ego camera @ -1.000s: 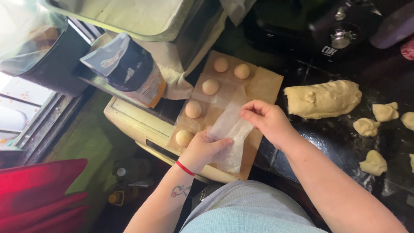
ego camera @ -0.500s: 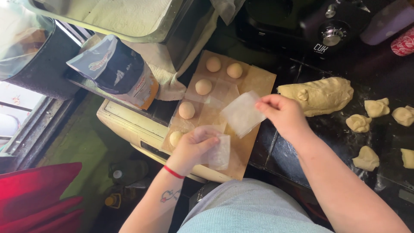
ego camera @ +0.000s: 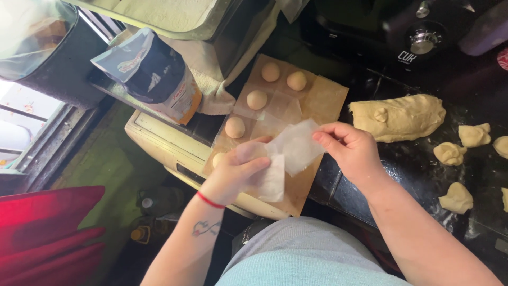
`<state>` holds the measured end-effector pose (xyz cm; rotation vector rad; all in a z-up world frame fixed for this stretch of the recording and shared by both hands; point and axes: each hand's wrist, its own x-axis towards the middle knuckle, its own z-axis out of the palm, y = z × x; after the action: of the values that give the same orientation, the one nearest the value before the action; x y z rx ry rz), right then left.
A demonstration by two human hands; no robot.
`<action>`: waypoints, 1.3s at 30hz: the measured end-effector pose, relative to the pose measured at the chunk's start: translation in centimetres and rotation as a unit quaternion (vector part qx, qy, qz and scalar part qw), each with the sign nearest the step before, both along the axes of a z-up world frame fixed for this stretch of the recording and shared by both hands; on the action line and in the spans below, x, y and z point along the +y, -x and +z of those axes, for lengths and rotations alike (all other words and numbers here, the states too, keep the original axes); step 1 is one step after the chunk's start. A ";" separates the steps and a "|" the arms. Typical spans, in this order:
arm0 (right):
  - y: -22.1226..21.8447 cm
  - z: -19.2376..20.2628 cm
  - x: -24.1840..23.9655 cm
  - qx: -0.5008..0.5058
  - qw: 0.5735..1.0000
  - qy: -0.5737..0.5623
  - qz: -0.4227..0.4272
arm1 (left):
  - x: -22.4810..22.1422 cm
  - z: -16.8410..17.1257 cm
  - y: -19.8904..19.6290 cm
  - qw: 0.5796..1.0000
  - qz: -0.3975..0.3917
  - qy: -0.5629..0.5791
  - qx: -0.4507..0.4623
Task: Portioning and rolling dough into small balls and placing them on a wooden board.
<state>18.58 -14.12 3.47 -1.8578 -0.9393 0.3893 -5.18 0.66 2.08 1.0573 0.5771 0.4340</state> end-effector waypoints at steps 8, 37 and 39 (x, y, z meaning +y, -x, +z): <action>0.5 0.8 0.3 0.029 0.996 0.073 0.043 | -0.4 -1.3 -1.6 0.991 0.047 0.061 0.110; 1.8 1.4 -0.4 0.125 0.985 0.103 0.053 | -1.9 0.7 -2.5 0.956 0.055 -0.261 0.123; 1.5 0.9 -0.7 0.119 0.988 0.082 0.060 | -2.0 1.1 -2.4 0.950 0.065 -0.262 0.156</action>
<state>17.11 -14.82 4.40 -1.8566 -0.8775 0.7639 -2.75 -1.35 3.19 1.6205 0.8416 0.5565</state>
